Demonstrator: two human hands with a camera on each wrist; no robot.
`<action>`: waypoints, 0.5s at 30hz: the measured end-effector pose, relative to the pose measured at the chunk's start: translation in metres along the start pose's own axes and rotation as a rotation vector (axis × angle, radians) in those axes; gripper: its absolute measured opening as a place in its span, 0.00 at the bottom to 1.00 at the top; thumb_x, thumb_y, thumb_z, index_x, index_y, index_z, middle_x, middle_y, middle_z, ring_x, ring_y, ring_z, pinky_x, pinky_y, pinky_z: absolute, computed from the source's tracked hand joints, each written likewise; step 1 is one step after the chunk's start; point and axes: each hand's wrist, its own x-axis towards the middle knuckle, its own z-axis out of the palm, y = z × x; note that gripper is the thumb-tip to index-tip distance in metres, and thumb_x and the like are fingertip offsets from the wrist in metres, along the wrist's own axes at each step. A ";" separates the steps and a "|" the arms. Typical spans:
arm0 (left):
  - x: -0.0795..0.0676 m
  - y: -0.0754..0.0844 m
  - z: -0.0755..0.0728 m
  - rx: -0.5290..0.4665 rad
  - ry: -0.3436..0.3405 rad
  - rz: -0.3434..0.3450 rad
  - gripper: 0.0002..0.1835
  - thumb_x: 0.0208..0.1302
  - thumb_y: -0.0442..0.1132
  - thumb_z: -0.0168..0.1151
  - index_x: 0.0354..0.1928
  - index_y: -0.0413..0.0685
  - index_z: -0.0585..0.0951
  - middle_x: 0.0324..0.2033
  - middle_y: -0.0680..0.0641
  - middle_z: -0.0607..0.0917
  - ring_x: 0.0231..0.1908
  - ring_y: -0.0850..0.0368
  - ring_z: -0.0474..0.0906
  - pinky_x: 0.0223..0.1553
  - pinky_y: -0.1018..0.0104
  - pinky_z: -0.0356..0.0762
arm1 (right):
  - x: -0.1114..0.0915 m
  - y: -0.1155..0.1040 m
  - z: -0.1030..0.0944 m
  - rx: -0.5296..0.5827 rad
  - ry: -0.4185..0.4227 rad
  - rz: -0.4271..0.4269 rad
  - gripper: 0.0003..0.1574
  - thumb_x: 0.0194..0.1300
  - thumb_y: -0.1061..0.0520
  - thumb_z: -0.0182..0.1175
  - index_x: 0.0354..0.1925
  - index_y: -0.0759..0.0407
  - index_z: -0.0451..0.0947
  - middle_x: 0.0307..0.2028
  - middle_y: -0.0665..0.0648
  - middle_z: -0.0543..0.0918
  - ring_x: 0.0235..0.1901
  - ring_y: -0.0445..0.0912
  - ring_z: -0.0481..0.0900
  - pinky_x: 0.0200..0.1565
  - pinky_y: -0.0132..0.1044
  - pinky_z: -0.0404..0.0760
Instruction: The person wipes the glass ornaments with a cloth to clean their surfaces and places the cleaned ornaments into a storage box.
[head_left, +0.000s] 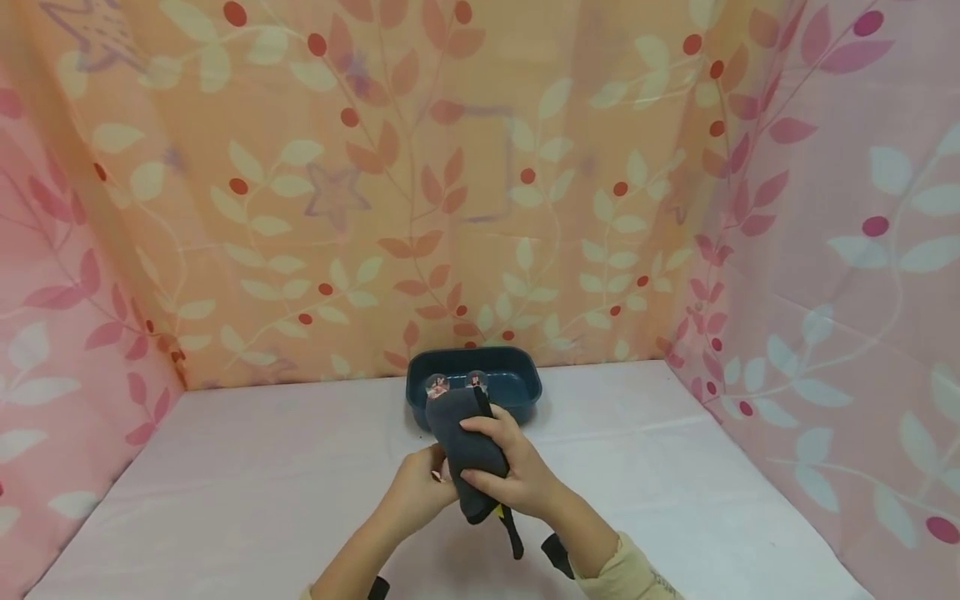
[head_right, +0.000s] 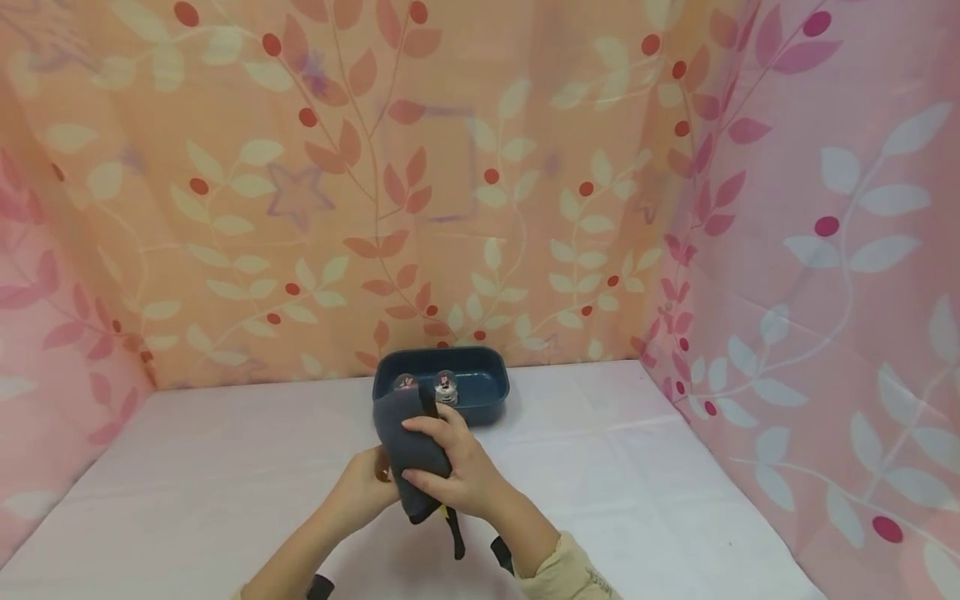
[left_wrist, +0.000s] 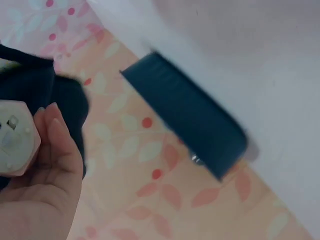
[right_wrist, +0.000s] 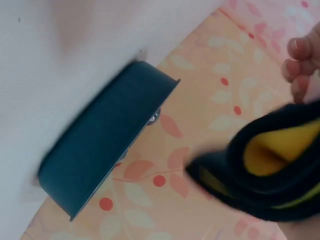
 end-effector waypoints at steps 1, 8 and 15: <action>-0.001 0.001 0.000 0.036 -0.003 0.032 0.12 0.54 0.37 0.66 0.39 0.37 0.80 0.24 0.52 0.78 0.25 0.60 0.72 0.25 0.66 0.71 | 0.000 0.001 0.000 0.006 0.010 0.013 0.37 0.56 0.65 0.66 0.61 0.46 0.67 0.59 0.63 0.69 0.49 0.53 0.74 0.46 0.45 0.77; -0.006 0.003 0.001 0.143 0.045 0.187 0.13 0.58 0.42 0.69 0.42 0.43 0.81 0.33 0.53 0.83 0.33 0.62 0.78 0.35 0.65 0.77 | 0.000 0.004 0.007 0.034 0.201 0.074 0.31 0.55 0.66 0.63 0.56 0.53 0.68 0.50 0.68 0.78 0.42 0.51 0.77 0.42 0.43 0.79; -0.004 0.001 0.003 -0.054 -0.016 0.065 0.13 0.63 0.39 0.62 0.46 0.38 0.78 0.32 0.50 0.78 0.29 0.59 0.72 0.29 0.68 0.73 | 0.007 -0.002 0.013 0.175 0.416 0.288 0.23 0.63 0.65 0.56 0.57 0.61 0.68 0.52 0.66 0.74 0.42 0.52 0.76 0.40 0.37 0.80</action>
